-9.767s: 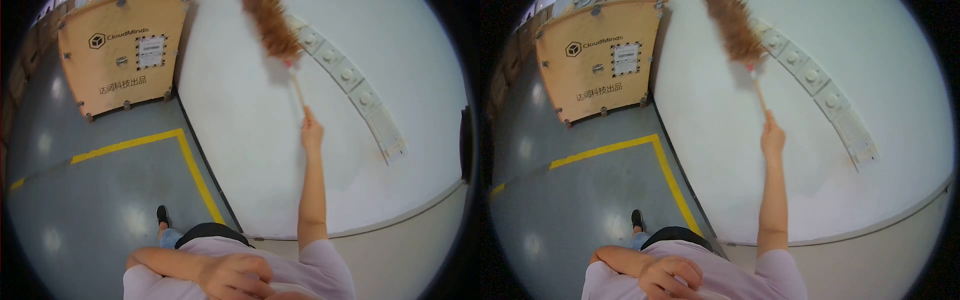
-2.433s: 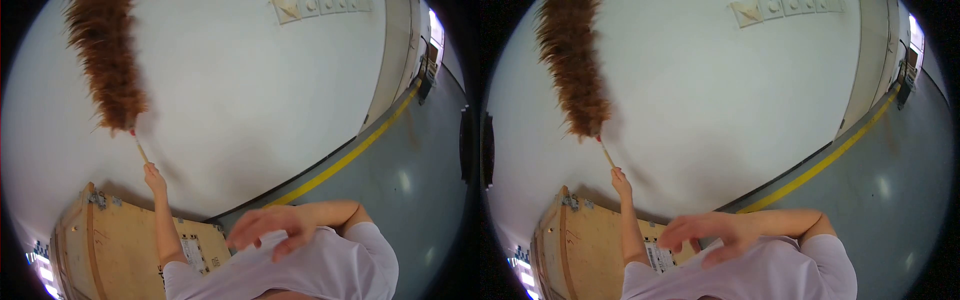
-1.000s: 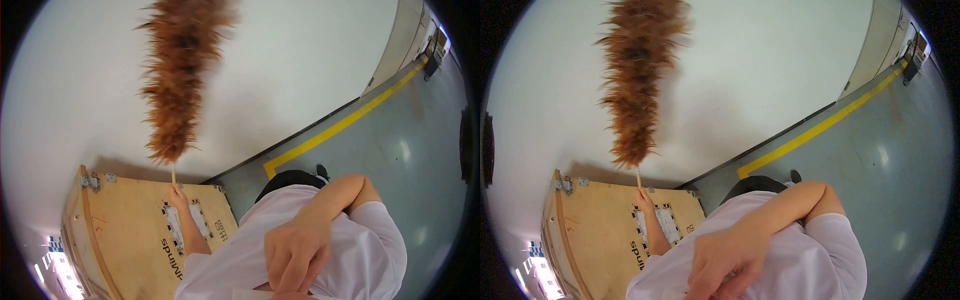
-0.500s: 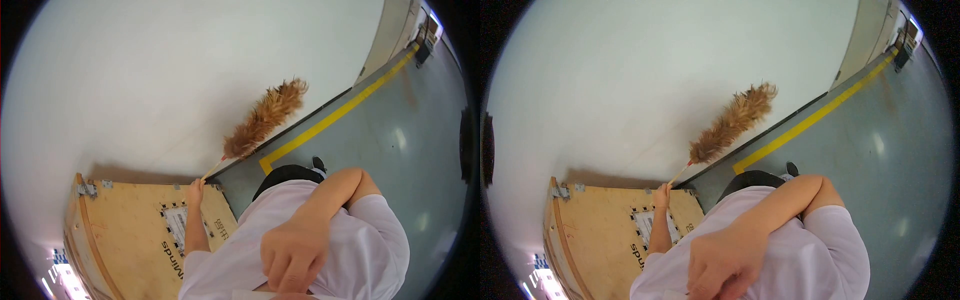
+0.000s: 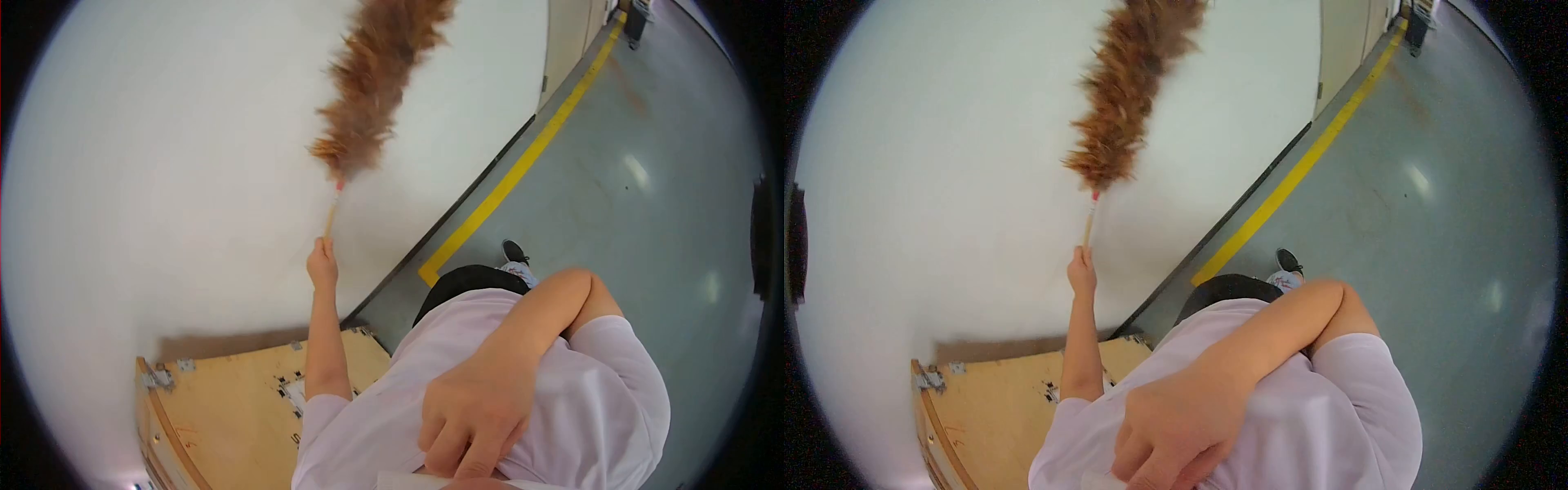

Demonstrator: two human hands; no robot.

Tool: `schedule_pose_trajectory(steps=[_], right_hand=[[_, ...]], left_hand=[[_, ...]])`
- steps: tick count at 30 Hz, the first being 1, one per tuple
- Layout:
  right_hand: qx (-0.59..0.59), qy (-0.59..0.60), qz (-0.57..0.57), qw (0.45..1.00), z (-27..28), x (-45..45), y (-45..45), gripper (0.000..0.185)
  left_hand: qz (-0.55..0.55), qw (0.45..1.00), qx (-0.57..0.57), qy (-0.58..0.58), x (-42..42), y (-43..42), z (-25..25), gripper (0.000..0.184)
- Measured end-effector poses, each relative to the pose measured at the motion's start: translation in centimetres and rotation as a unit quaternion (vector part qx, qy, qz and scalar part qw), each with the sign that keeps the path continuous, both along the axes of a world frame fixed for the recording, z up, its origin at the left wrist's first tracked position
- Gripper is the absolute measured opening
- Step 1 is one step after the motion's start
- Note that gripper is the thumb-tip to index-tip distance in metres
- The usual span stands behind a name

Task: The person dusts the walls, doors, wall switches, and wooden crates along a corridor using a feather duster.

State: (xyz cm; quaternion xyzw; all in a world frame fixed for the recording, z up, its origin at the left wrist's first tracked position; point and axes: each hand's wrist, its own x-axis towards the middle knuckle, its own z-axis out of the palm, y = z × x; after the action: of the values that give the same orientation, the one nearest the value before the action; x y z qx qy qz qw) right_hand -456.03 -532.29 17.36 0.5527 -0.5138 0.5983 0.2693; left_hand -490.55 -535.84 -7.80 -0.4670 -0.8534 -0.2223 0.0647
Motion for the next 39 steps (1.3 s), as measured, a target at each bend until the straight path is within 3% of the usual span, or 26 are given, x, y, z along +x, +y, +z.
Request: schedule_pose_trajectory(steps=[4,6,9,12,15,18,20,23,25,28,32,39], right_hand=[[0.016,0.053,-0.099,0.994,0.4,0.3,0.9,0.022],[0.009,0.062,-0.134,0.989,0.4,0.3,0.9,0.023],[0.026,0.068,-0.158,0.985,0.8,0.3,1.6,0.025],[0.037,0.064,-0.152,0.986,1.2,0.0,2.1,0.027],[0.015,0.069,-0.164,0.984,0.5,0.0,2.1,0.028],[-0.004,0.05,-0.174,0.983,0.3,0.1,2.6,0.015],[-0.007,0.043,-0.175,0.984,0.4,0.0,2.9,0.015],[0.012,0.051,-0.175,0.983,0.7,0.2,3.4,0.014],[0.045,0.056,-0.169,0.983,1.6,0.5,4.2,0.027],[0.078,0.061,-0.181,0.978,1.7,1.5,5.2,0.023],[0.015,0.055,-0.273,0.96,0.4,3.3,5.2,0.018],[0.016,0.044,-0.346,0.937,0.8,5.7,7.6,0.017]], left_hand=[[-0.033,0.992,-0.123,-0.003,0.8,-0.3,-5.5,0.031],[-0.041,0.98,-0.189,-0.044,2.0,-0.6,-5.9,0.032],[-0.015,0.959,-0.284,-0.008,2.5,-1.6,-6.6,0.033],[0.007,0.942,-0.334,0.032,1.3,-3.8,-8.1,0.033],[0.024,0.944,-0.327,0.026,1.4,-4.5,-6.0,0.032],[0.008,0.969,-0.244,0.045,2.4,-2.4,-2.3,0.031],[-0.011,0.986,-0.157,0.063,3.1,0.7,1.3,0.03],[-0.034,0.999,-0.009,0.034,5.0,6.7,8.6,0.03],[-0.054,0.996,0.068,0.001,6.1,10.5,12.3,0.028],[-0.09,0.985,0.123,-0.084,6.7,15.7,13.8,0.027],[-0.164,0.967,0.122,-0.153,7.0,19.8,7.8,0.029],[-0.124,0.983,-0.131,-0.04,5.8,18.3,-4.8,0.033]])
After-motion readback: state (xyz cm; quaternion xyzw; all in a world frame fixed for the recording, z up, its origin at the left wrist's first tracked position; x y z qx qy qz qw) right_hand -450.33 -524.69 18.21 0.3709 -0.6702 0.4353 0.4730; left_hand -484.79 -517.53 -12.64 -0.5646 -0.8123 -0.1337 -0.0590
